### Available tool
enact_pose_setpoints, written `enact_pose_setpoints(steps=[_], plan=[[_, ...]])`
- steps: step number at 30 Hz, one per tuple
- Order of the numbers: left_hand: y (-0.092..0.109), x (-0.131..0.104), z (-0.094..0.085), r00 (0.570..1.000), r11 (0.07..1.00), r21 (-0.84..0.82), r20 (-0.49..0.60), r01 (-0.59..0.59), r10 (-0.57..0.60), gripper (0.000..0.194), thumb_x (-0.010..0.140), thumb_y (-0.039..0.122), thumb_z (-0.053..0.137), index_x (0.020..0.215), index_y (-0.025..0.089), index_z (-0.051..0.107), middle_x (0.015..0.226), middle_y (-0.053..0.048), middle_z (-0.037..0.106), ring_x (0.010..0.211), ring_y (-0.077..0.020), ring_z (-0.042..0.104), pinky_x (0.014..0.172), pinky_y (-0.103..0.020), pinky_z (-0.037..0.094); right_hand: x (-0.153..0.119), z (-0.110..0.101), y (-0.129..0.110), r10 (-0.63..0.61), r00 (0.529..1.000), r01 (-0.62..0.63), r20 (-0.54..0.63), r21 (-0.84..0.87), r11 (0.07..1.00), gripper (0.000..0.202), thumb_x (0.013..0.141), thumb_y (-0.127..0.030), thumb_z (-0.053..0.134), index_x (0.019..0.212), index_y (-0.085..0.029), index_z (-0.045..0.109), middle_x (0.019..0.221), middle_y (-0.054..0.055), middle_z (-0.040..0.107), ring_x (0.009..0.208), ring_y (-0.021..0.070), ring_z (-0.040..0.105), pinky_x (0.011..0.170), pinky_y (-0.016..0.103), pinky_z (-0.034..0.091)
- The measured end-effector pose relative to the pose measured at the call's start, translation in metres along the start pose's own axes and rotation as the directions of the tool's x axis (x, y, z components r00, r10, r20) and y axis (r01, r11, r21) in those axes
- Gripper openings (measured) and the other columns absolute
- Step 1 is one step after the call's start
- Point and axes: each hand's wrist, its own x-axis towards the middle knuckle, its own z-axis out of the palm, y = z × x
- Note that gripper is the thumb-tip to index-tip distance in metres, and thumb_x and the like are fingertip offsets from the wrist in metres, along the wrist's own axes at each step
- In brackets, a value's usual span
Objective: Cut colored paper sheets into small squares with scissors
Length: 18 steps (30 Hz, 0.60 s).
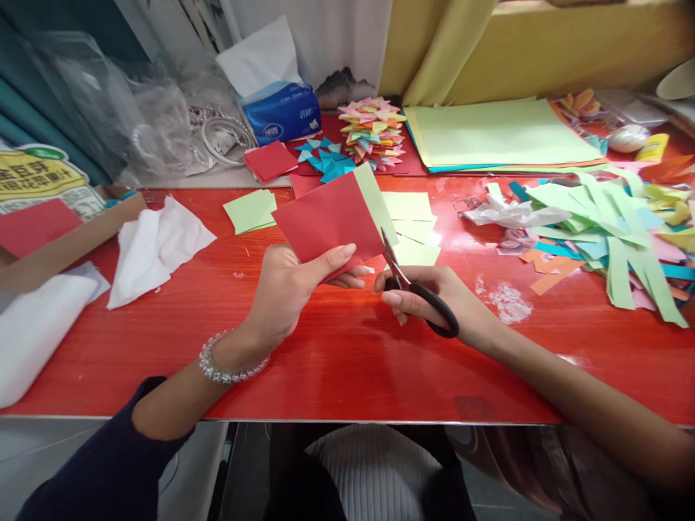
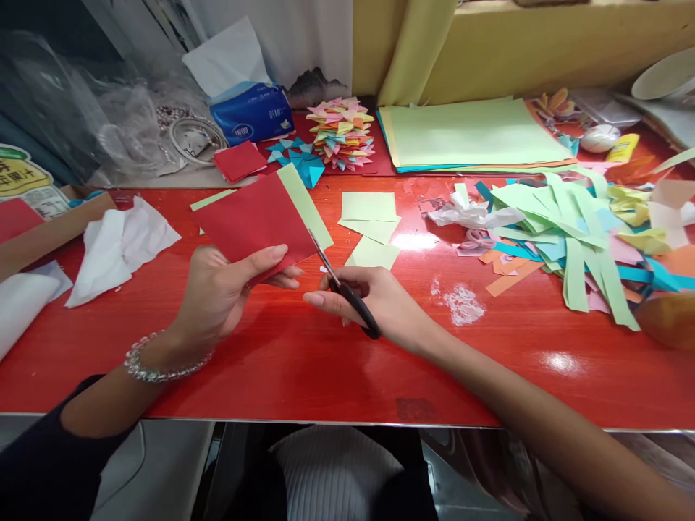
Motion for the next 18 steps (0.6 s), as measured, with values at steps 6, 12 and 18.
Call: enact_pose_setpoints(steps=[6,12,18], plan=[[-0.0009,0.0001,-0.0007,1.0,1.0,-0.018,0.002,-0.015,0.015,0.019,0.074,0.031,0.066,0.065,0.015,0.07,0.063,-0.001,0.071,0.058,-0.0152,0.068,0.063,-0.026,0.058,-0.0001,0.0027,0.0033,0.009,0.999,-0.01,-0.04,-0.003,1.0,0.025,0.074,-0.04,0.067,0.073,-0.017,0.058,0.05,-0.005,0.047,0.048,0.0078,0.047,0.047,0.02,0.033],[0.0002,0.0002,-0.0004,1.0,0.999,0.038,0.001,0.01,-0.01,0.021,0.075,0.032,0.065,0.065,0.015,0.07,0.063,-0.002,0.071,0.058,-0.0161,0.068,0.066,-0.029,0.058,-0.0004,0.0047,0.0038,0.04,0.996,-0.038,-0.075,0.028,0.999,0.029,0.072,-0.044,0.068,0.073,-0.017,0.058,0.048,-0.005,0.048,0.043,0.0079,0.045,0.043,0.021,0.031],[0.0002,-0.0017,0.0002,0.997,0.995,0.084,0.043,0.058,-0.062,0.022,0.076,0.034,0.063,0.064,0.016,0.069,0.065,-0.003,0.072,0.058,-0.0167,0.068,0.065,-0.03,0.057,-0.0007,0.0051,0.0023,0.02,0.996,-0.018,-0.082,0.03,0.999,0.031,0.074,-0.046,0.065,0.068,-0.017,0.057,0.048,-0.004,0.048,0.043,0.0079,0.045,0.043,0.022,0.031]])
